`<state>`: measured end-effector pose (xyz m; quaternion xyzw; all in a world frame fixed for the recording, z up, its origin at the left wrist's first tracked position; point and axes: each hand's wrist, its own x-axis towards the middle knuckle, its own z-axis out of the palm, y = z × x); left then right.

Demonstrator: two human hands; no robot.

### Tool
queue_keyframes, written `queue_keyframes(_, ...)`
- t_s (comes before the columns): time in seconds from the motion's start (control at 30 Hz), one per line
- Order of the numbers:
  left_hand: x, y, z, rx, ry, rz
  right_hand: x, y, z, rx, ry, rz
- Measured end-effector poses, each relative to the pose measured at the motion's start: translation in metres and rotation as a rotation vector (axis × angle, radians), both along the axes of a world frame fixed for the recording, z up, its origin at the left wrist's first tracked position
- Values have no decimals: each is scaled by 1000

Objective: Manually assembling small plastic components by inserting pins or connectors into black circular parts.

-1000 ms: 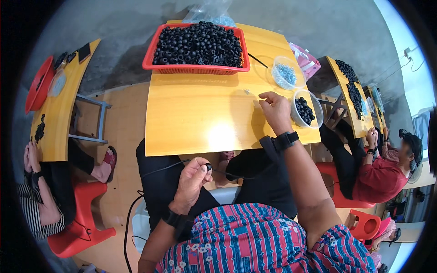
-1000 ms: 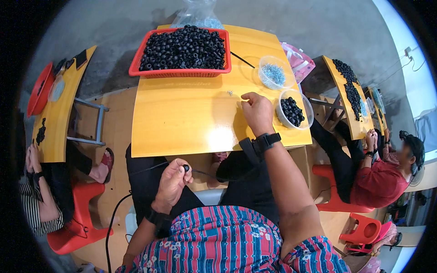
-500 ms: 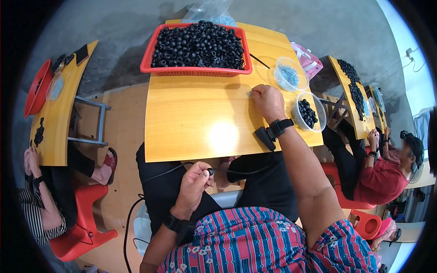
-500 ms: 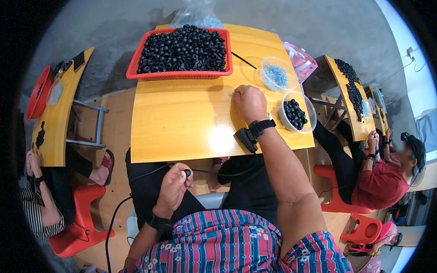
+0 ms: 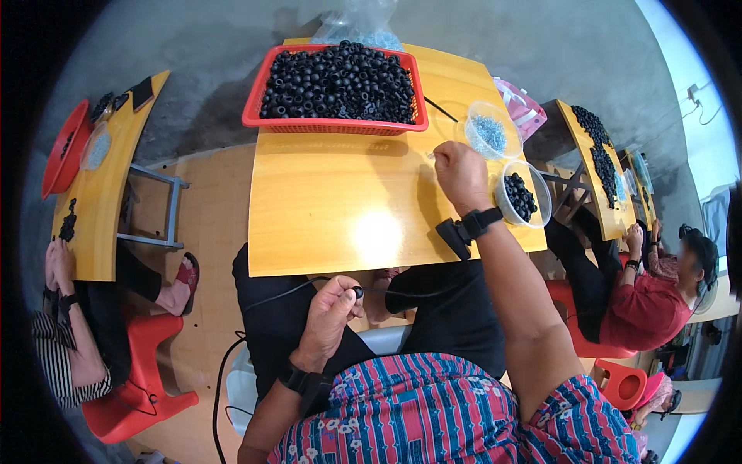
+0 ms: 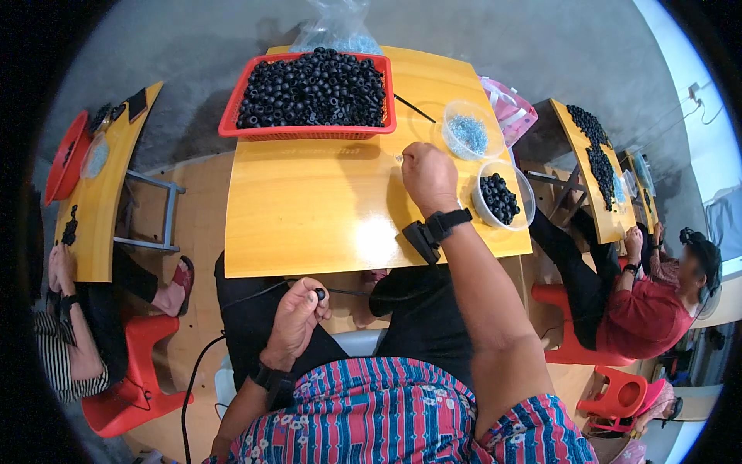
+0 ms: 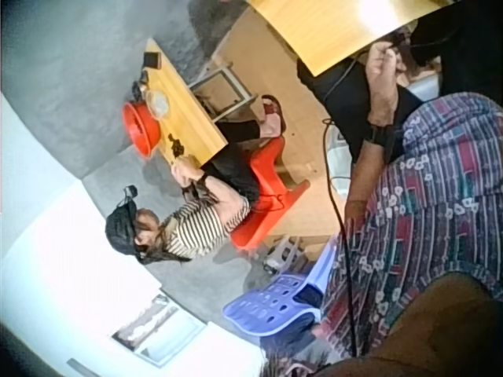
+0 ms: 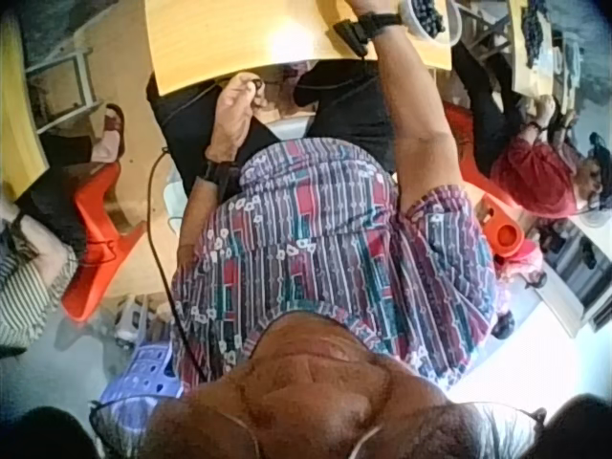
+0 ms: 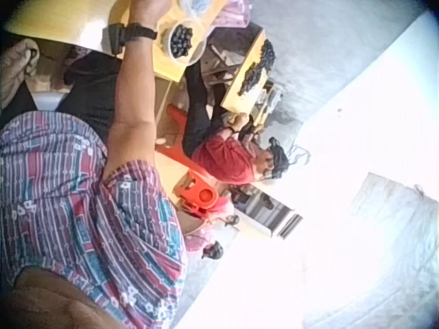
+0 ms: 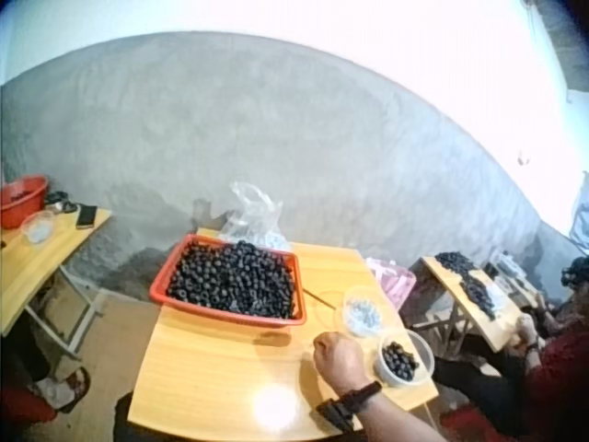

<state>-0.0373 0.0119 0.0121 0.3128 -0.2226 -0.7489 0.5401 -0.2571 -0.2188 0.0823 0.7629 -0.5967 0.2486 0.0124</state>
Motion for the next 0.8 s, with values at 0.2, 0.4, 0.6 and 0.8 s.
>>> queue_keyframes(0.2,5,6,-3,-7,20,20,23,43,71,-264,-526,135)
queue_keyframes(0.4,1,1,-2,-21,26,31,-16,54,8,-18,-17,-45)
queue_keyframes(0.6,3,5,-3,-18,-3,8,-26,59,1,156,-242,-114)
queue_keyframes(0.8,3,7,-1,-30,17,37,-39,50,1,160,-242,-197)
